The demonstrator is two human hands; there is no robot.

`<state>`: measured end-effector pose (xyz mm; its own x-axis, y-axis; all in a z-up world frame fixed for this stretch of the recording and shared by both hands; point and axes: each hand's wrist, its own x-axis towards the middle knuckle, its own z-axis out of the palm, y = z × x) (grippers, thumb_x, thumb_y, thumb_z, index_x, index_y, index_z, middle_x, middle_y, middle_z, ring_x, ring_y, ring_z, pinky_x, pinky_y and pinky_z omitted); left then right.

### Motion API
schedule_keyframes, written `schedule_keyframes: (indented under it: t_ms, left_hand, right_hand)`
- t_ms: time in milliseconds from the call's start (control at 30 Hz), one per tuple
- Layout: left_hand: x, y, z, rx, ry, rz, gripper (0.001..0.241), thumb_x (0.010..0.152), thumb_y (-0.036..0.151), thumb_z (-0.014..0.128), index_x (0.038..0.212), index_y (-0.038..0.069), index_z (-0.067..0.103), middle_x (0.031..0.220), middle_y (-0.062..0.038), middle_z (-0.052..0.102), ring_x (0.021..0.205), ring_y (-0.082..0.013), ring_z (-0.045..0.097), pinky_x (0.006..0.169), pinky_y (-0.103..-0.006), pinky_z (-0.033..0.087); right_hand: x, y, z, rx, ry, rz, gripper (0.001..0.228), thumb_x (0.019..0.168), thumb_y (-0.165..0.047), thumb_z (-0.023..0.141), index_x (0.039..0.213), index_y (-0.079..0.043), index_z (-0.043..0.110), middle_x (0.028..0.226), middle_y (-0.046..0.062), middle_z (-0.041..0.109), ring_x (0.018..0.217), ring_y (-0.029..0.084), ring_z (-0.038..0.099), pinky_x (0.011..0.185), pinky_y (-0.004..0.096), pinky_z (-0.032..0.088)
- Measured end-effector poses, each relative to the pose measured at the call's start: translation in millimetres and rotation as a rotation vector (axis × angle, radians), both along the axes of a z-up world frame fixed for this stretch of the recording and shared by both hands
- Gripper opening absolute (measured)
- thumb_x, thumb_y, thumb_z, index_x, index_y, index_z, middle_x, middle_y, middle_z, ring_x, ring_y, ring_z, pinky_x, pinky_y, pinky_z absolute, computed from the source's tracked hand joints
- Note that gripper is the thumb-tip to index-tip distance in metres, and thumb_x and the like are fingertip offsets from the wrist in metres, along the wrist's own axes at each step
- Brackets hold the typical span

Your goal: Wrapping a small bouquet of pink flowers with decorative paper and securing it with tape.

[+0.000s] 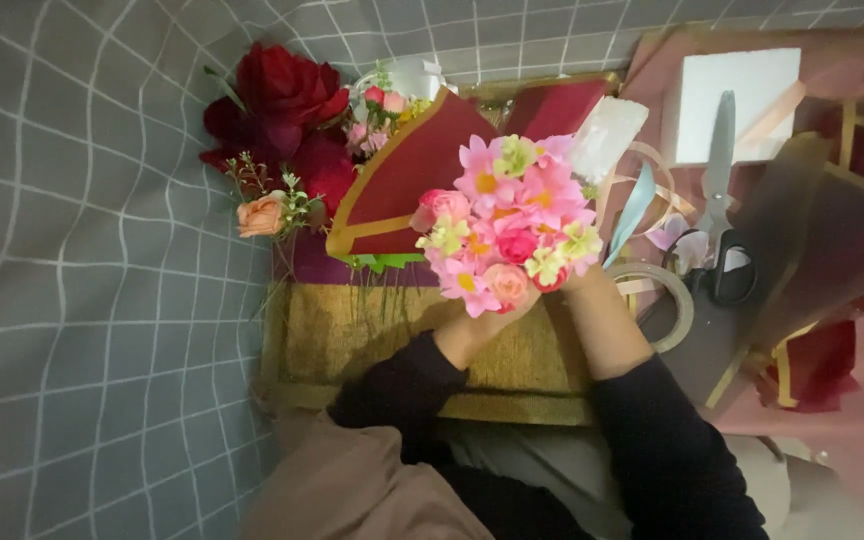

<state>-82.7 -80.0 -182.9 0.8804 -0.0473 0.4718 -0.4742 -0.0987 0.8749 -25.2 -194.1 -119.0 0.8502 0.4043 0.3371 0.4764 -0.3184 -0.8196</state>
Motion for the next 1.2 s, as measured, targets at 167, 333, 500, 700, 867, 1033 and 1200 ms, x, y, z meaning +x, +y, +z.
schedule_keyframes:
  t_ms: [167, 333, 500, 700, 867, 1033, 1200]
  left_hand:
    - [0, 1, -9, 0.121, -0.048, 0.119, 0.072, 0.090, 0.026, 0.076, 0.147, -0.001, 0.041, 0.144, -0.016, 0.049, 0.137, -0.0276, 0.049, 0.118, -0.0488, 0.032]
    - [-10, 1, 55, 0.068, 0.169, 0.153, 0.076, 0.091, 0.028, 0.075, 0.150, -0.004, 0.040, 0.149, -0.023, 0.048, 0.142, -0.0340, 0.045, 0.122, -0.0547, 0.029]
    - [-6, 3, 85, -0.080, 0.530, 0.146, 0.080, 0.088, 0.031, 0.078, 0.150, -0.004, 0.043, 0.149, -0.026, 0.052, 0.144, -0.0348, 0.045, 0.125, -0.0535, 0.026]
    - [0, 29, 76, -0.131, 0.506, 0.085, 0.092, 0.089, 0.018, 0.082, 0.155, -0.007, 0.023, 0.154, -0.029, 0.043, 0.147, -0.0354, 0.039, 0.126, -0.0548, 0.022]
    - [-2, 45, 96, 0.076, 0.842, -0.100, 0.127, 0.086, 0.038, 0.081, 0.151, -0.019, -0.011, 0.155, -0.041, 0.028, 0.153, -0.0422, 0.023, 0.126, -0.0530, 0.014]
    - [0, 56, 42, 0.133, 0.689, -0.033, 0.101, 0.086, 0.022, 0.084, 0.150, -0.013, 0.015, 0.144, -0.033, 0.035, 0.146, -0.0460, 0.027, 0.124, -0.0552, 0.015]
    - [12, 64, 57, 0.227, 0.729, -0.002, 0.102, 0.076, 0.036, 0.092, 0.146, -0.008, 0.032, 0.136, -0.029, 0.037, 0.142, -0.0470, 0.034, 0.121, -0.0557, 0.021]
  right_hand:
    - [-4, 6, 10, -0.022, 0.003, 0.021, 0.071, 0.062, -0.028, 0.086, 0.126, -0.013, 0.061, 0.110, 0.005, 0.074, 0.106, 0.029, 0.070, 0.093, 0.043, 0.053]
    - [-9, 8, 15, -0.051, 0.016, 0.041, 0.077, 0.061, -0.029, 0.087, 0.131, -0.013, 0.061, 0.113, 0.006, 0.075, 0.109, 0.031, 0.070, 0.095, 0.045, 0.053]
    - [-14, 9, 28, -0.070, 0.036, 0.049, 0.082, 0.059, -0.030, 0.088, 0.135, -0.013, 0.061, 0.115, 0.006, 0.076, 0.111, 0.032, 0.071, 0.097, 0.046, 0.053]
    - [-26, -4, 84, -0.191, 0.176, 0.124, 0.090, 0.067, -0.027, 0.085, 0.146, -0.009, 0.047, 0.121, 0.021, 0.068, 0.116, 0.046, 0.063, 0.096, 0.059, 0.051]
    - [-35, -18, 111, -0.371, 0.429, 0.118, 0.056, 0.077, -0.040, 0.083, 0.119, -0.005, 0.069, 0.107, 0.025, 0.074, 0.106, 0.049, 0.067, 0.095, 0.059, 0.050]
    - [-30, -28, 126, -0.549, 0.551, 0.061, 0.066, 0.080, -0.058, 0.076, 0.116, -0.003, 0.072, 0.106, 0.025, 0.075, 0.106, 0.046, 0.069, 0.094, 0.054, 0.052]
    - [-23, -51, 149, -0.607, 0.589, 0.011, 0.067, 0.083, -0.047, 0.074, 0.133, -0.003, 0.066, 0.117, 0.027, 0.074, 0.114, 0.045, 0.068, 0.096, 0.056, 0.052]
